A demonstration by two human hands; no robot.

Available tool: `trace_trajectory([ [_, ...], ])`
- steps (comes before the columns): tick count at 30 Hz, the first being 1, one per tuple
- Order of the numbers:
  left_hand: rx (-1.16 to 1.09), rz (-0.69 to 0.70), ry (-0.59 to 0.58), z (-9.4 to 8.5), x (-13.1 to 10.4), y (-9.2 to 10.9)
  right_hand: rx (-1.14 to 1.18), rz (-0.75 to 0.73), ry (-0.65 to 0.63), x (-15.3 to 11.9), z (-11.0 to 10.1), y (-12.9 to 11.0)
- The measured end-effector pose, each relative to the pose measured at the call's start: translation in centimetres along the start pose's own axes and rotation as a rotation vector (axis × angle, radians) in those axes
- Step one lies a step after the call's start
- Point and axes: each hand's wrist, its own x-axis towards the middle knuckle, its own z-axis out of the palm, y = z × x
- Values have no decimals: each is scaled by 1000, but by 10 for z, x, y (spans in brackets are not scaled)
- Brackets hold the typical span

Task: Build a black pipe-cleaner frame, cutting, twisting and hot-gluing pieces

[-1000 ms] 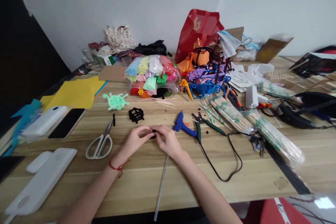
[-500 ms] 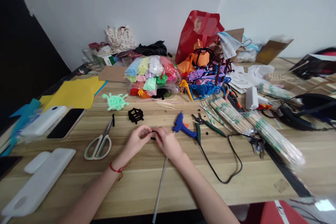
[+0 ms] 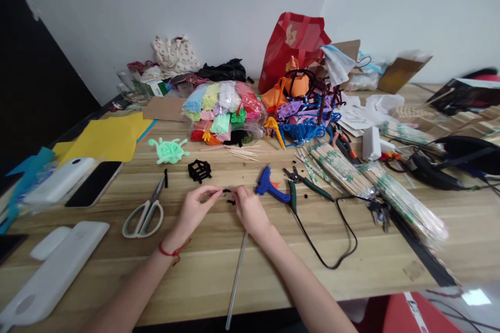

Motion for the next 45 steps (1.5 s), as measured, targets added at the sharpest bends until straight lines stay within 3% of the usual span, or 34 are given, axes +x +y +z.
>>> trace_trajectory([
  [10,84,18,14,-1,-1,9,97,69,65,1,1,0],
  [21,223,261,77,13,-15,23,397,283,190,1,4,-8],
  [29,152,69,185,6,-10,16,702,362,70,6,0,-11],
  [34,139,26,170,4,-8,12,829,415,29,7,-1,-14],
  [39,105,39,109,2,-6,8,762,428,14,6,-3,-14],
  [45,156,82,43,-4,-2,7,444,267,39,3,-5,-14],
])
